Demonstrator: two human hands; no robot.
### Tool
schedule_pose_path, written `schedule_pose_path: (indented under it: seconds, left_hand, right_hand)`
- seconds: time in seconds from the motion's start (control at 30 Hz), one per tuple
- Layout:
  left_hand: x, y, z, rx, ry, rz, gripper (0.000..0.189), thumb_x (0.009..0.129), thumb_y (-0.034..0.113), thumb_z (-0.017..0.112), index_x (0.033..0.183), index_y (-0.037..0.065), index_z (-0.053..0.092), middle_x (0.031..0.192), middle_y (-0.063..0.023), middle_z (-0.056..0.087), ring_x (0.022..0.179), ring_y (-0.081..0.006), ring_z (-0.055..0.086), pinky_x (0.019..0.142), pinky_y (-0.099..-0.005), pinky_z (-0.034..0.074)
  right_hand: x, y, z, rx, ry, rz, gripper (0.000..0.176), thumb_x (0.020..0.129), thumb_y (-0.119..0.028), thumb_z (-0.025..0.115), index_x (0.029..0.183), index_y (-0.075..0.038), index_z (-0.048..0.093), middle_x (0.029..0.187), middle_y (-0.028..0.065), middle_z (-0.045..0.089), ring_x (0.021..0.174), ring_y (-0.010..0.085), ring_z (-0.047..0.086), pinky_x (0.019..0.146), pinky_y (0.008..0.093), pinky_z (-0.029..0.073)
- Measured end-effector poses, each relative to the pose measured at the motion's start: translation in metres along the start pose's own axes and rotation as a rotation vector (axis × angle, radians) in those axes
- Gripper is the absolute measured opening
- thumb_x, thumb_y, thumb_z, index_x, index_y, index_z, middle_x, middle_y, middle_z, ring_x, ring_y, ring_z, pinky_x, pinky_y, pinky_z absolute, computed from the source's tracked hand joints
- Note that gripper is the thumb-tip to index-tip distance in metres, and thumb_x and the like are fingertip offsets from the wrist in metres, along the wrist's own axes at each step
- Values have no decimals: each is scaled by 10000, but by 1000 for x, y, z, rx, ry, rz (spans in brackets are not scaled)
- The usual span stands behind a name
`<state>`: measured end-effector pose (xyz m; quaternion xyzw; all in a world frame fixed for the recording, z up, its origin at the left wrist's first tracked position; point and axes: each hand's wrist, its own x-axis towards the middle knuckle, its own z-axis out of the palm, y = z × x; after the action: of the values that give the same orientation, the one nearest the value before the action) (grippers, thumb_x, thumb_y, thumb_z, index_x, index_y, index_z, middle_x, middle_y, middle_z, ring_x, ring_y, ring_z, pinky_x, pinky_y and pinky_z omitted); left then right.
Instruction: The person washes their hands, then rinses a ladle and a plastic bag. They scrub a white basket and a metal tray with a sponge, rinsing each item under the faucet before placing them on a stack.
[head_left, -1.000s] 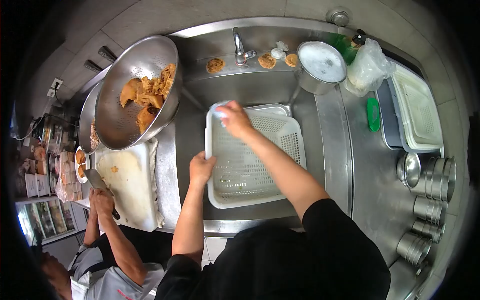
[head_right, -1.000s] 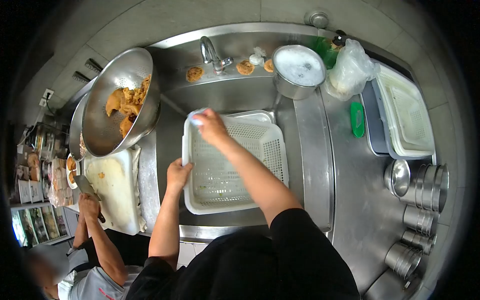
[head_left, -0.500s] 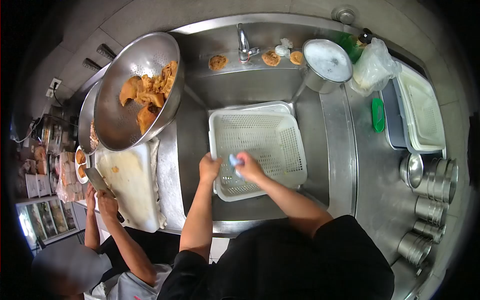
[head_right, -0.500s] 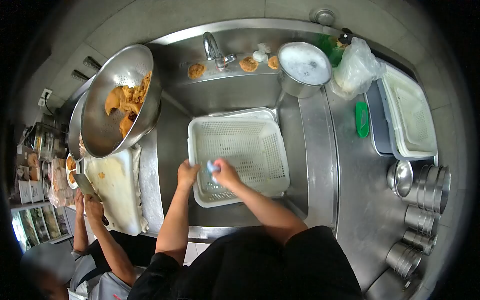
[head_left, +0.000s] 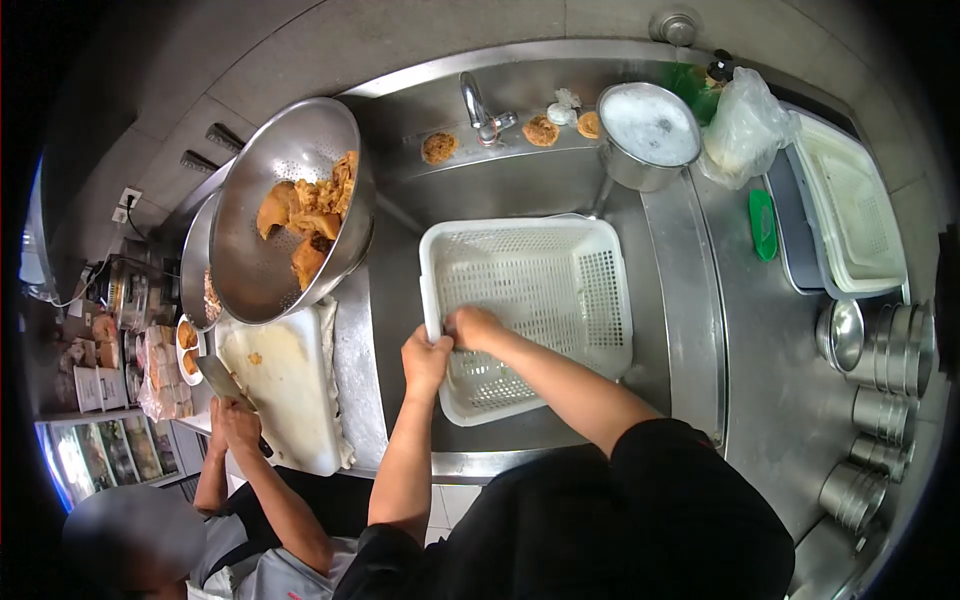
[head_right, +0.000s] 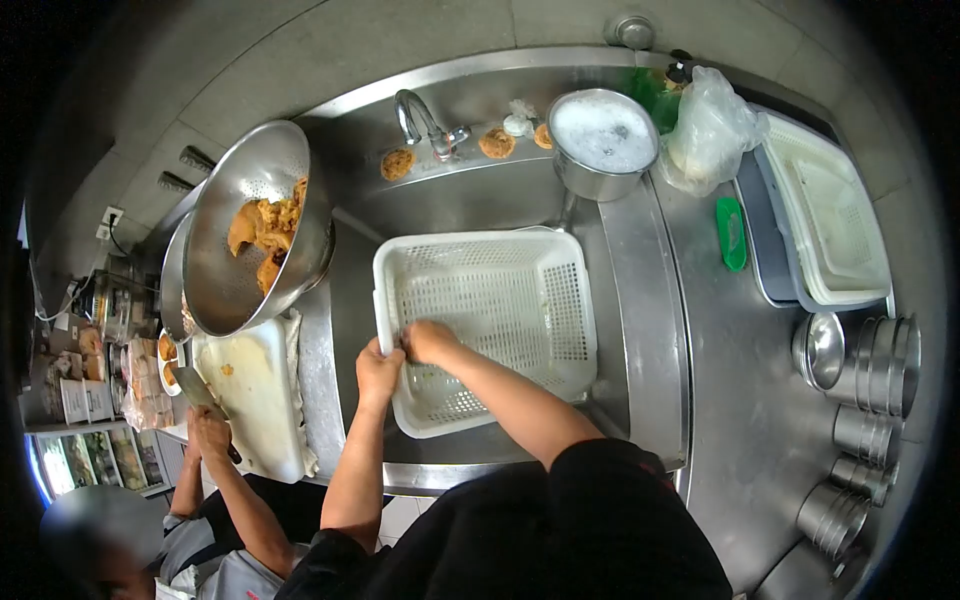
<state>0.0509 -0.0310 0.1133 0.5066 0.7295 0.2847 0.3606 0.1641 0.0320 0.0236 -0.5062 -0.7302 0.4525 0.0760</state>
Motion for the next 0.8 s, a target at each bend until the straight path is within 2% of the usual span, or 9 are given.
schedule_pose_path:
  seconds: [0.07,0.13,0.17,0.27,0.33,0.47,0.6,0.67,0.8]
  left_hand:
    - [9,-8,-5,-33,38,-38,260,777,134,641,976,-28,681,805,-134,709,742,-188,667,709,-340,523]
    - [11,-16,-9,-64,33,-43,265,774,138,644,975,-30,681,804,-141,707,734,-197,667,705,-340,521]
    - [9,-17,-8,-55,33,-48,264,772,139,644,972,-29,681,800,-136,706,729,-194,666,706,-340,521]
    - [-6,0,-7,-1,29,-39,249,769,136,641,953,-27,680,762,-125,694,706,-183,657,698,-347,520]
    - [-11,11,-11,48,42,-28,233,770,134,641,937,-23,683,736,-124,687,687,-176,652,684,-349,519]
    - [-8,26,-16,98,25,-13,224,776,107,625,944,-31,679,776,-85,693,711,-136,626,688,-321,511]
    - [4,13,-6,-48,80,17,225,766,129,633,922,-25,681,747,-160,683,685,-201,662,676,-362,522]
    - [10,13,-2,4,121,14,230,764,124,632,934,-22,682,794,-167,693,709,-227,674,693,-366,523]
    - [18,9,-2,56,111,81,260,765,119,628,984,-6,693,873,-175,707,789,-275,701,737,-379,530]
  right_hand:
    - [-24,-8,-9,10,-40,-52,267,799,-192,661,1047,-105,707,992,174,707,941,360,676,849,438,526]
    - [-27,-9,-15,344,319,-132,283,816,-169,641,1078,-69,682,1026,180,695,965,354,667,856,423,522]
    - [-18,-17,-30,355,483,-195,294,834,-147,622,1105,-35,654,1051,183,683,980,353,657,863,422,515]
    - [20,-42,-78,340,700,-97,295,844,-155,621,1121,-57,642,1058,182,684,985,375,648,864,437,512]
    - [31,-38,-82,226,566,-12,281,844,-161,633,1105,-59,645,1078,166,666,986,373,643,864,445,514]
    - [10,-24,-34,151,563,-108,282,829,-192,661,1080,-63,654,1096,154,632,1006,368,632,861,446,518]
    - [-38,-22,19,-71,120,46,252,792,-230,696,997,-84,686,1091,145,614,1040,348,614,878,432,518]
    - [-51,-9,49,-82,159,-88,204,790,-193,669,963,-88,696,1082,134,637,1015,338,626,893,442,513]
    - [-78,-25,26,-3,-70,-184,199,753,-145,634,932,-95,705,1020,107,686,1004,315,636,890,439,502]
